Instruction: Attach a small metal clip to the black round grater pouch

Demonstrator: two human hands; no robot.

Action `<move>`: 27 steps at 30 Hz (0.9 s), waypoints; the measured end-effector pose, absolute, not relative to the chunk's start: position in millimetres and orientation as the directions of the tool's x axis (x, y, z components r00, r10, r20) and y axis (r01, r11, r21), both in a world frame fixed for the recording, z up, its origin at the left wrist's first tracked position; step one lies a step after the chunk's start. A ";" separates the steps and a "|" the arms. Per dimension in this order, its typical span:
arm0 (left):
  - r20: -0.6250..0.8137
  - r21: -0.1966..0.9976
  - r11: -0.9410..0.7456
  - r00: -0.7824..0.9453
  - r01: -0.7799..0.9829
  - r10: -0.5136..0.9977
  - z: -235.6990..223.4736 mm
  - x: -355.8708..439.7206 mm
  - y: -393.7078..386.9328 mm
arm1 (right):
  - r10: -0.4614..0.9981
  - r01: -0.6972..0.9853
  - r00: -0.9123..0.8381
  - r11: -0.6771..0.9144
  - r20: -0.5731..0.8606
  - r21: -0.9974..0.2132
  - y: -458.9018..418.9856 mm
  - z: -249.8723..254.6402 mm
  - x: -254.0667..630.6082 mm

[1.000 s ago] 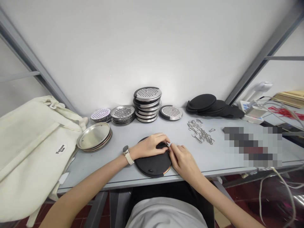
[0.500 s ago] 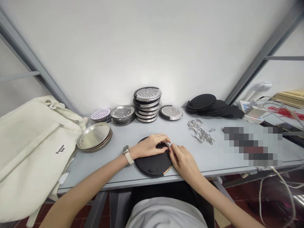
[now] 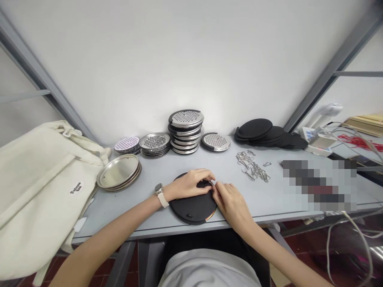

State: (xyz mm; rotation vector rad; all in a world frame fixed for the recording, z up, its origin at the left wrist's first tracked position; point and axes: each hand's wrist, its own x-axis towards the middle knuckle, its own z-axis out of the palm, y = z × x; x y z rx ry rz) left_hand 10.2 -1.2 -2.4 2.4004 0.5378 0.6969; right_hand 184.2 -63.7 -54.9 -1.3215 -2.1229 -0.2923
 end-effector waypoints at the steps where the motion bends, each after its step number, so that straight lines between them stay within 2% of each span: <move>1: 0.352 0.624 -0.752 0.782 0.212 0.513 -3.0 10.2 -1.2 | 0.733 0.869 -0.312 0.478 0.605 -0.130 -64.1 -54.5 184.0; 8: 0.344 0.629 -0.749 0.789 0.209 0.510 -4.6 11.4 -2.0 | 0.713 0.862 -0.339 0.497 0.613 -0.101 -65.7 -53.5 183.4; 15: 0.354 0.554 -0.782 0.770 0.286 0.532 -2.4 11.2 -2.4 | 0.792 0.862 -0.311 0.468 0.526 -0.195 -63.3 -50.6 186.1; 27: 0.354 0.596 -0.761 0.767 0.256 0.535 -3.7 10.8 -1.8 | 0.809 0.857 -0.287 0.456 0.513 -0.239 -63.5 -50.5 186.2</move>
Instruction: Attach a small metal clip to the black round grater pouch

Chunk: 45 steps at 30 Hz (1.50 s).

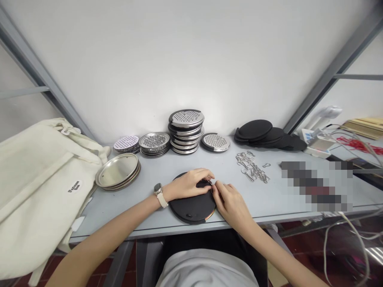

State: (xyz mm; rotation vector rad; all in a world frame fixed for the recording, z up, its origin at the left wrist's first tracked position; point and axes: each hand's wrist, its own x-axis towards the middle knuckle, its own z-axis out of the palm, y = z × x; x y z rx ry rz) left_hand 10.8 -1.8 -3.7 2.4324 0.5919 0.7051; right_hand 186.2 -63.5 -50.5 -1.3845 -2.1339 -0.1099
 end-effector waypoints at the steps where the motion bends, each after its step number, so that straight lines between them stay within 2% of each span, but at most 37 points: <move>1: 0.351 0.597 -0.760 0.769 0.256 0.535 -3.5 10.7 -1.7 | 0.809 0.859 -0.283 0.453 0.516 -0.240 -63.5 -50.5 186.1; 13: 0.341 0.583 -0.774 0.790 0.248 0.509 -0.3 10.2 -2.6 | 0.833 0.850 -0.251 0.434 0.492 -0.300 -64.9 -48.2 184.5; 21: 0.339 0.581 -0.770 0.781 0.265 0.524 -1.2 10.4 -2.8 | 0.819 0.855 -0.258 0.440 0.512 -0.273 -64.2 -48.6 184.1; 35: 0.335 0.536 -0.784 0.774 0.313 0.538 -1.7 10.3 -3.0 | 0.838 0.850 -0.258 0.433 0.480 -0.300 -63.7 -47.8 183.8; 45: 0.368 0.487 -0.825 0.790 0.286 0.491 -1.0 10.6 -1.9 | 0.857 0.840 -0.264 0.430 0.443 -0.331 -63.6 -48.6 185.4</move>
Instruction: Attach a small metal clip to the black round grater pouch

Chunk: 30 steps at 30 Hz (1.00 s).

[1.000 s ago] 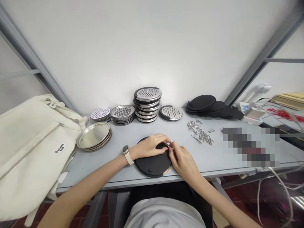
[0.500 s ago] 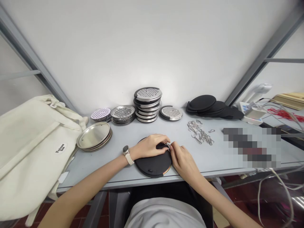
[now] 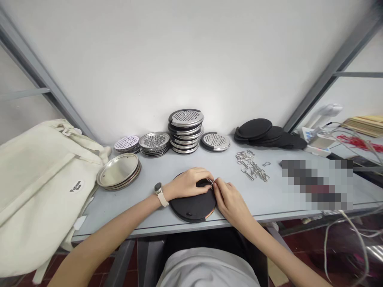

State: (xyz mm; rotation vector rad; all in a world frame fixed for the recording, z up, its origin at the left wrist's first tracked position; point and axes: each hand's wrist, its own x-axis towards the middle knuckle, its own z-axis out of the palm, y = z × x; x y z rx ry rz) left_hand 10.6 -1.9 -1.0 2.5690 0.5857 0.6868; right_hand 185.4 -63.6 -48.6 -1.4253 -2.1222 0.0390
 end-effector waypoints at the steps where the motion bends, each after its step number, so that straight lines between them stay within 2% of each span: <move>1: 0.369 0.485 -0.828 0.791 0.284 0.488 -1.0 10.6 -1.8 | 0.858 0.840 -0.265 0.429 0.440 -0.332 -63.8 -48.4 185.4; 18: 0.358 0.508 -0.819 0.799 0.268 0.484 -0.4 9.2 -1.8 | 0.881 0.827 -0.259 0.414 0.397 -0.380 -64.0 -47.7 185.0; 30: 0.380 0.447 -0.844 0.792 0.295 0.477 -2.8 9.8 -3.5 | 0.859 0.817 -0.257 0.438 0.442 -0.375 -65.1 -47.1 185.0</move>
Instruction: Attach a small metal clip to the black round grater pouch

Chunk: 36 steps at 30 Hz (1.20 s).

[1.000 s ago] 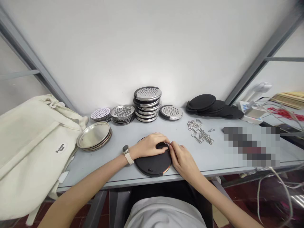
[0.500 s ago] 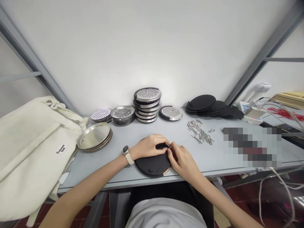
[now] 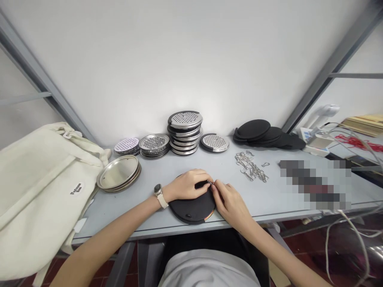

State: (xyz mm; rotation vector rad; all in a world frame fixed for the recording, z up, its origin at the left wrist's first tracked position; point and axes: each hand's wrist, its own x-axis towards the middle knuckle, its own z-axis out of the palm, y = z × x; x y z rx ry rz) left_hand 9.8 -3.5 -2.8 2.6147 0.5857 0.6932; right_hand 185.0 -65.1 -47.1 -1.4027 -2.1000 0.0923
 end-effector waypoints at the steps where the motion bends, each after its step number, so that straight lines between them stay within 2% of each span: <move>1: 0.379 0.446 -0.845 0.793 0.295 0.477 -3.4 9.6 -3.0 | 0.859 0.818 -0.256 0.437 0.444 -0.374 -65.4 -47.2 185.2; 25: 0.389 0.375 -0.861 0.785 0.343 0.482 -1.5 10.4 -4.5 | 0.859 0.732 -0.276 0.478 0.431 -0.485 -63.8 -43.8 185.6; 36: 0.356 0.452 -0.845 0.811 0.285 0.464 0.7 10.5 -4.7 | 0.879 0.724 -0.262 0.452 0.399 -0.521 -64.4 -44.9 186.6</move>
